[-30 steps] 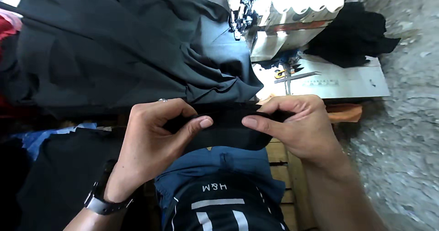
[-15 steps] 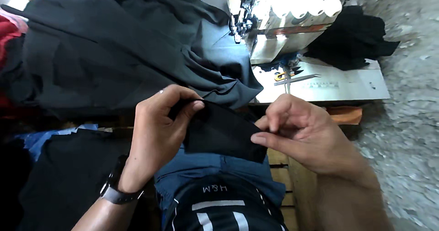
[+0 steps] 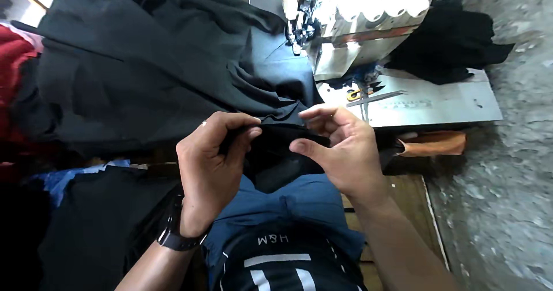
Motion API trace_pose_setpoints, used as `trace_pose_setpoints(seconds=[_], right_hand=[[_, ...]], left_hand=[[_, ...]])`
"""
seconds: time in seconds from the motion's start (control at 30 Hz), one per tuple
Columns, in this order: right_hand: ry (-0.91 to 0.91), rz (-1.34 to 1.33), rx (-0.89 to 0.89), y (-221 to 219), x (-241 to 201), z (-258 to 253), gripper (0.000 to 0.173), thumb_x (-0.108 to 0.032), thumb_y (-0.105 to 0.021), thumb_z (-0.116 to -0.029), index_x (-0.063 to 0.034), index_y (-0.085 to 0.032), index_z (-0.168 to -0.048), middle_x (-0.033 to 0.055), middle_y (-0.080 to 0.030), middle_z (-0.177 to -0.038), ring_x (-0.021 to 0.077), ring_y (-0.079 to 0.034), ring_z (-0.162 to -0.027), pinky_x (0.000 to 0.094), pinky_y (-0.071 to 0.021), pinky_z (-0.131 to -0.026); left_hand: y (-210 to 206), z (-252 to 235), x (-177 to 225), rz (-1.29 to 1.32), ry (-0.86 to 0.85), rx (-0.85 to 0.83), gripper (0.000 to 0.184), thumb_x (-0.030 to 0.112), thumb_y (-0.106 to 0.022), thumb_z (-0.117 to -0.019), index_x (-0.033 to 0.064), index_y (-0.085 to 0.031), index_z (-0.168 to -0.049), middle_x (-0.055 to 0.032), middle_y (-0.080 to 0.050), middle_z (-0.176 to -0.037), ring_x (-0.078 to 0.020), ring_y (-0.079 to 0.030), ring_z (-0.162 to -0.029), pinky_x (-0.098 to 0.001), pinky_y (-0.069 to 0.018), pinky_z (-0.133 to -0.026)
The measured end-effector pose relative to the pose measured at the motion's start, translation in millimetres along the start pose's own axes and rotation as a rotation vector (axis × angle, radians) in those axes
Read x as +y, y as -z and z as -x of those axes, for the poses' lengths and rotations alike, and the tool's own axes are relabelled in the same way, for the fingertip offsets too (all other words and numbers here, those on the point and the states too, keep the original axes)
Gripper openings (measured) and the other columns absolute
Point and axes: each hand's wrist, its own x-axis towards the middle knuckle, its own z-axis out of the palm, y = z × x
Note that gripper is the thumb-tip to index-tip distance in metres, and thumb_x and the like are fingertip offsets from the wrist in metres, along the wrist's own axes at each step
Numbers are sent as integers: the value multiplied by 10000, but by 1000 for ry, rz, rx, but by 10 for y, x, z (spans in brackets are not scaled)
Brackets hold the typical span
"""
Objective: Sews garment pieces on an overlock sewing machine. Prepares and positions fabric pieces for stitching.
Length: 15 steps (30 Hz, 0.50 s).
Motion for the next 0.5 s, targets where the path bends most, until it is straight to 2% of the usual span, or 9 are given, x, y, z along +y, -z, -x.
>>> trace_pose_setpoints(seconds=[0.07,0.17,0.33,0.5], right_hand=[[-18,-10,-18,13,-13,1,264,-183,-888,-788,-112,-795,-1025,-27,-761,-888,62,-707,-769,210,-615,-680],[20,-17,-7,13,-17,20,113,-142,-841,-849,-99,-795,-943,-22,-751,-850,56,-703,-751,210,-615,-669],[-4,-93,2,38,-25,28,148,-99,-848,-832,-78,-795,-968,10,-750,-855,82,-709,-753,229,-624,-673],[0,-74,-10,56,-29,41,118,-105,-818,-866,-66,-793,-975,9,-759,-851,73,-716,-750,219,-625,-678]], left_hand=[[-8,-13,-16,-15,-6,5,118,36,-688,-959,20,-702,-1075,13,-718,-962,-11,-664,-763,-169,-584,-654],[-20,-20,-22,19,41,-3,124,42,-690,-959,27,-706,-1081,23,-719,-944,-14,-655,-731,-171,-573,-628],[38,-70,-3,184,211,-106,176,50,-730,-934,58,-719,-1109,16,-740,-924,-61,-677,-703,-199,-595,-612],[20,-89,-27,185,200,-89,133,35,-712,-945,53,-712,-1077,14,-728,-919,-59,-676,-716,-198,-596,-623]])
